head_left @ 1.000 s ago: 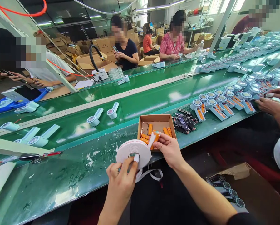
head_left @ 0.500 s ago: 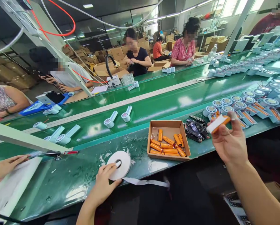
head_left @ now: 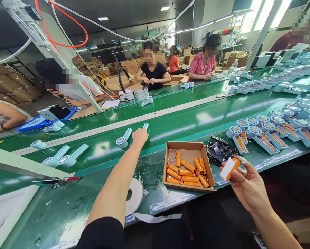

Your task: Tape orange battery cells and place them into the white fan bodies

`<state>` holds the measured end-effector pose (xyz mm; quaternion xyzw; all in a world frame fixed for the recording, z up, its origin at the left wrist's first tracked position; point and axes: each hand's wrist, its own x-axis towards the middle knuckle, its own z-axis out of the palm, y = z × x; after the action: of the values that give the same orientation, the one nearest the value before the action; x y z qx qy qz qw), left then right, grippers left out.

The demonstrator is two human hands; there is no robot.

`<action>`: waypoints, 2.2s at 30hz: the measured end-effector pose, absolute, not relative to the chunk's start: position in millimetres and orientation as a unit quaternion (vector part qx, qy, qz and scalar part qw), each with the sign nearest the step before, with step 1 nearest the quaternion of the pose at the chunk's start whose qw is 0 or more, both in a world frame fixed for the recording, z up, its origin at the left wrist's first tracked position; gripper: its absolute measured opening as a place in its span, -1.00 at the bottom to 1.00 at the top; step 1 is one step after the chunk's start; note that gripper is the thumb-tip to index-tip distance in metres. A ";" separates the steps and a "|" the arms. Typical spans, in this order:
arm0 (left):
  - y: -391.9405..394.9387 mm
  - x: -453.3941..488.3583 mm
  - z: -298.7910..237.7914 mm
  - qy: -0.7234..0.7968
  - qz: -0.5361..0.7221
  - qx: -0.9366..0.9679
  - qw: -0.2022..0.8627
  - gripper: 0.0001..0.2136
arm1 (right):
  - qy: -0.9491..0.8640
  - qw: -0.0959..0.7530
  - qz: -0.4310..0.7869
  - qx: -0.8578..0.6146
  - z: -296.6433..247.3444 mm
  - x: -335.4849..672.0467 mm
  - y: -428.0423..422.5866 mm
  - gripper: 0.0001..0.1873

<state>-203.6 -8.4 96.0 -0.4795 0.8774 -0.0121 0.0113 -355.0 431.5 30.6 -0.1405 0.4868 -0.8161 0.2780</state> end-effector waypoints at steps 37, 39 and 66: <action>20.3 -283.0 78.7 0.911 0.119 -0.394 -0.004 -0.70 | 0.714 0.099 0.012 -0.693 84.5 -400.6 121.0 -0.70; 27.3 -282.8 78.8 0.903 0.123 -0.412 -0.015 -0.70 | 0.717 0.106 0.019 -0.688 97.7 -399.4 120.4 -0.73; 250.0 -15.5 97.8 0.929 -0.077 -0.204 -0.298 -0.67 | 0.524 0.512 -0.496 -0.467 59.9 -241.7 420.4 -0.32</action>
<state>-15.5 250.0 97.8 -0.2043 0.9292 -0.0769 -0.2981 -241.7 420.4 59.9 -0.4667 0.5241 -0.4958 0.5116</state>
